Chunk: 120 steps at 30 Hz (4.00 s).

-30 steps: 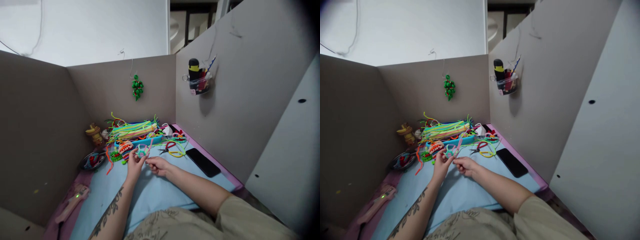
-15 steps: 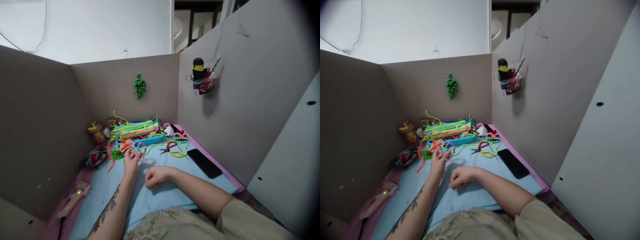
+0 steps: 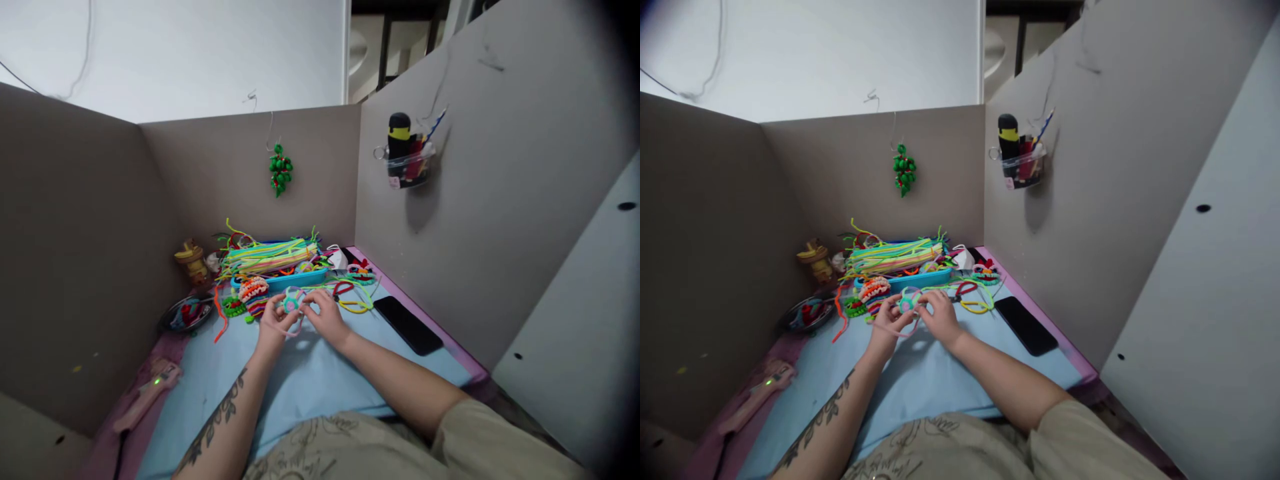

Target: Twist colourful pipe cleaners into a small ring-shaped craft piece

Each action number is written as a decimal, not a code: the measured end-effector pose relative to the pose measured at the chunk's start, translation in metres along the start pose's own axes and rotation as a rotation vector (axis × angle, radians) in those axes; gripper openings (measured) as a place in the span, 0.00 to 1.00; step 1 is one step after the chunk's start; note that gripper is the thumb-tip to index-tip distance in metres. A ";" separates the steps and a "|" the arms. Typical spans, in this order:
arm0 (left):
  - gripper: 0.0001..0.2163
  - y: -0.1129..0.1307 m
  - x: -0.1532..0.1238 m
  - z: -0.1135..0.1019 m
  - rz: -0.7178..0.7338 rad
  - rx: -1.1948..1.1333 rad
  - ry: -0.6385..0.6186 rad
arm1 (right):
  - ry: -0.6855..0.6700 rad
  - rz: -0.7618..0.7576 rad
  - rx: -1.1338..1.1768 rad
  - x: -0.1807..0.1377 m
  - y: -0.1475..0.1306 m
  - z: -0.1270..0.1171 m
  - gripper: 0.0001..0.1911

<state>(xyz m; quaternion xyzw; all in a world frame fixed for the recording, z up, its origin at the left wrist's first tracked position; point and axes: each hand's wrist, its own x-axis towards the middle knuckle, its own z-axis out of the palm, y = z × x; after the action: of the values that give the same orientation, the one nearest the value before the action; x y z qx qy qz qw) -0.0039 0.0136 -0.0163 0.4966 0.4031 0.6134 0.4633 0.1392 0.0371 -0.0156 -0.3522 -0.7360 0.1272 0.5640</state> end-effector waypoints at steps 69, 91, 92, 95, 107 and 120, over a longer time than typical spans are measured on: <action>0.21 -0.013 0.017 -0.025 0.074 0.233 0.260 | -0.207 0.064 0.441 0.003 -0.012 -0.015 0.13; 0.24 -0.001 0.005 -0.007 -0.065 -0.027 -0.001 | -0.139 0.075 0.142 -0.001 0.016 0.008 0.04; 0.24 0.000 0.005 -0.006 -0.062 -0.020 0.000 | -0.132 0.076 0.141 -0.002 0.015 0.008 0.04; 0.22 0.000 0.004 -0.005 -0.039 0.010 0.005 | -0.135 0.084 0.133 -0.003 0.012 0.008 0.03; 0.18 -0.004 0.002 -0.005 0.042 0.086 -0.105 | -0.088 0.291 0.307 -0.002 0.012 0.010 0.11; 0.18 -0.008 0.001 -0.005 0.073 0.227 -0.124 | -0.089 0.388 0.412 -0.002 0.017 0.012 0.05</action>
<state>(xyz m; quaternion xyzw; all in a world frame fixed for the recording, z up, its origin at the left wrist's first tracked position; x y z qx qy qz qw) -0.0074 0.0168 -0.0245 0.5972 0.4220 0.5486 0.4053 0.1351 0.0508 -0.0305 -0.3583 -0.6375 0.3952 0.5559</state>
